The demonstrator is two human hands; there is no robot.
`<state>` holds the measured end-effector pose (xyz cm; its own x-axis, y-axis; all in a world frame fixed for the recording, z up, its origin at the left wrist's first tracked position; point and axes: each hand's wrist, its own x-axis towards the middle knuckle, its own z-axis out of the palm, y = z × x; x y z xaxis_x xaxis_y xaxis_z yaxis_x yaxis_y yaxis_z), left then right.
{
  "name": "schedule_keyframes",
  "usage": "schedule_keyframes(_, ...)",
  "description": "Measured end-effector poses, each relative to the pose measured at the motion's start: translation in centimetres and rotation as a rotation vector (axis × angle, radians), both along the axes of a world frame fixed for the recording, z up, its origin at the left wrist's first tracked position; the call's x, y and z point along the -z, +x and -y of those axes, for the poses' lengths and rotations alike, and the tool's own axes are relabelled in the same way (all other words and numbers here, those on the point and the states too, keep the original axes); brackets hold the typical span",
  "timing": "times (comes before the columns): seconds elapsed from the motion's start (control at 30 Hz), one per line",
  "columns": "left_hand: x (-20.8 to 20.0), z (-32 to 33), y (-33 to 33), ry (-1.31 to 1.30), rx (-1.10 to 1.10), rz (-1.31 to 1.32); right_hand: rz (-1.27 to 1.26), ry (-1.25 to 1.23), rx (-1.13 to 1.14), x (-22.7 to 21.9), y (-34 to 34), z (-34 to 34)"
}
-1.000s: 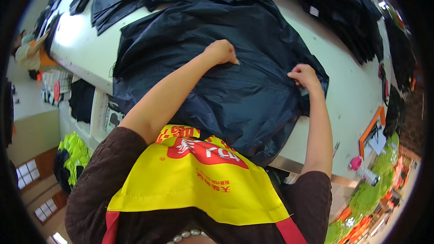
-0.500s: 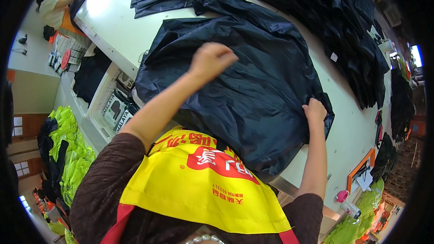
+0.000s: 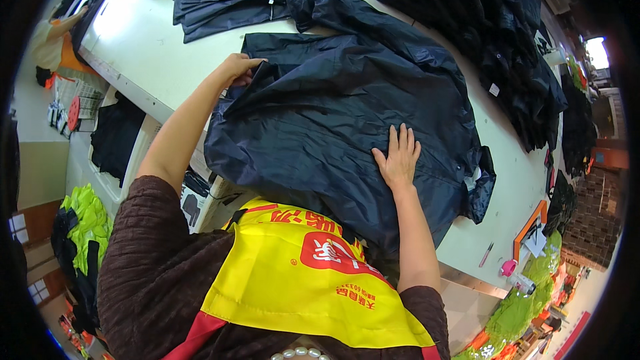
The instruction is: The person folds a black jacket on a table. They smooth the fabric, fold the sleeves and body, and place the folded jacket into a white plastic basket. The person repeats this process with another jacket.
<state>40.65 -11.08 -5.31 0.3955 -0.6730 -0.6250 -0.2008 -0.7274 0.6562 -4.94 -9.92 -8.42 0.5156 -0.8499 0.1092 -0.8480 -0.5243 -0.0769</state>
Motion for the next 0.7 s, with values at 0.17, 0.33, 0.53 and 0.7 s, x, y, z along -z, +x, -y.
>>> schedule_keyframes(0.17, -1.1, 6.6, 5.9, -0.572, 0.040, 0.220, 0.006, -0.016, 0.012, 0.6, -0.1, -0.2)
schedule_keyframes(0.33, -0.9, 15.5, 10.4, -0.625, -0.039, 0.531, 0.026, -0.016, 0.010, 0.5, 0.8, 0.5)
schedule_keyframes(0.53, 2.0, 12.8, 7.2, -1.008, -0.396, 0.893, -0.021, 0.026, 0.023, -0.3, 1.4, 1.0)
schedule_keyframes(0.7, -1.5, -0.8, -2.0, -0.910, 0.658, 0.469, 0.207, 0.028, -0.114, -4.4, 9.1, 1.8)
